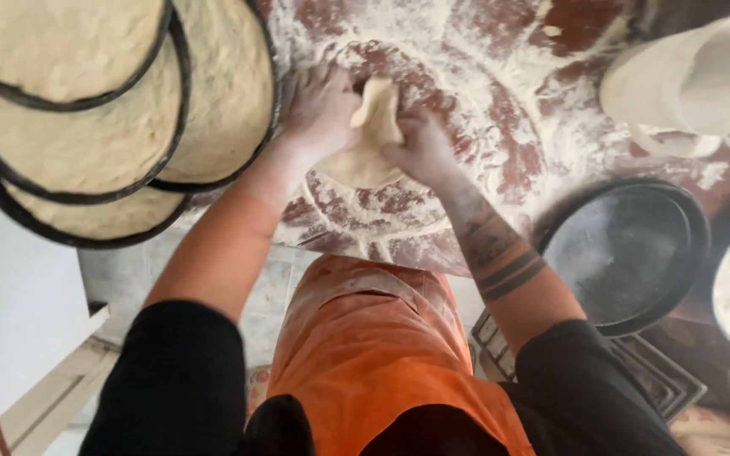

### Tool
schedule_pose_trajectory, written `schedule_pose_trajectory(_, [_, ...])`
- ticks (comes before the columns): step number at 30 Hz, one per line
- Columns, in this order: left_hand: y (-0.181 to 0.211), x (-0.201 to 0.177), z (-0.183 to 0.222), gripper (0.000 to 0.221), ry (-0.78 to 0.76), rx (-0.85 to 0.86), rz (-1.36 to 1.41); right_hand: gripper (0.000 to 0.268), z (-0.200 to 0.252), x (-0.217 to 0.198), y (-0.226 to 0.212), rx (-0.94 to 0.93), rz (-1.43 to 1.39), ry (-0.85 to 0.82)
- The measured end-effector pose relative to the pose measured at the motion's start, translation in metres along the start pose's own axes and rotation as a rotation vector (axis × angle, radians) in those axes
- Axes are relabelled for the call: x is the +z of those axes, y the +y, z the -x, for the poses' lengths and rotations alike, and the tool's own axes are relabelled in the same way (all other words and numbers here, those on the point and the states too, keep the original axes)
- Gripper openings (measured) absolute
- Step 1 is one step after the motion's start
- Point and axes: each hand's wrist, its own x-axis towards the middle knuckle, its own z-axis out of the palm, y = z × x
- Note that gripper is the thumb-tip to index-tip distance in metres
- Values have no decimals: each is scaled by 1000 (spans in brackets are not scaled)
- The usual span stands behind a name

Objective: Flattening dough balls by hand on a floured surface and placing them into circular baking pans.

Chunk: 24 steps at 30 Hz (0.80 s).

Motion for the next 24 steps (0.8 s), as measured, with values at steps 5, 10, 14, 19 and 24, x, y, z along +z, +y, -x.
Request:
schedule_pose_trajectory(5, [-28, 75, -25, 41, 115, 89, 638, 38, 65, -6, 33, 366, -989, 314])
schedule_pose_trajectory(10, [29, 21, 4, 26, 128, 348, 883, 39, 112, -58, 42, 198, -796, 483])
schedule_pose_trajectory(14, [55, 39, 25, 10, 241, 681, 104, 35, 156, -55, 95, 1, -239, 388])
schedule_pose_trajectory(19, [55, 109, 20, 26, 418, 682, -173, 31, 156, -40, 67, -29, 229, 300])
schedule_pose_trajectory(24, [115, 131, -48, 55, 740, 467, -132, 63, 72, 6, 82, -75, 106, 536])
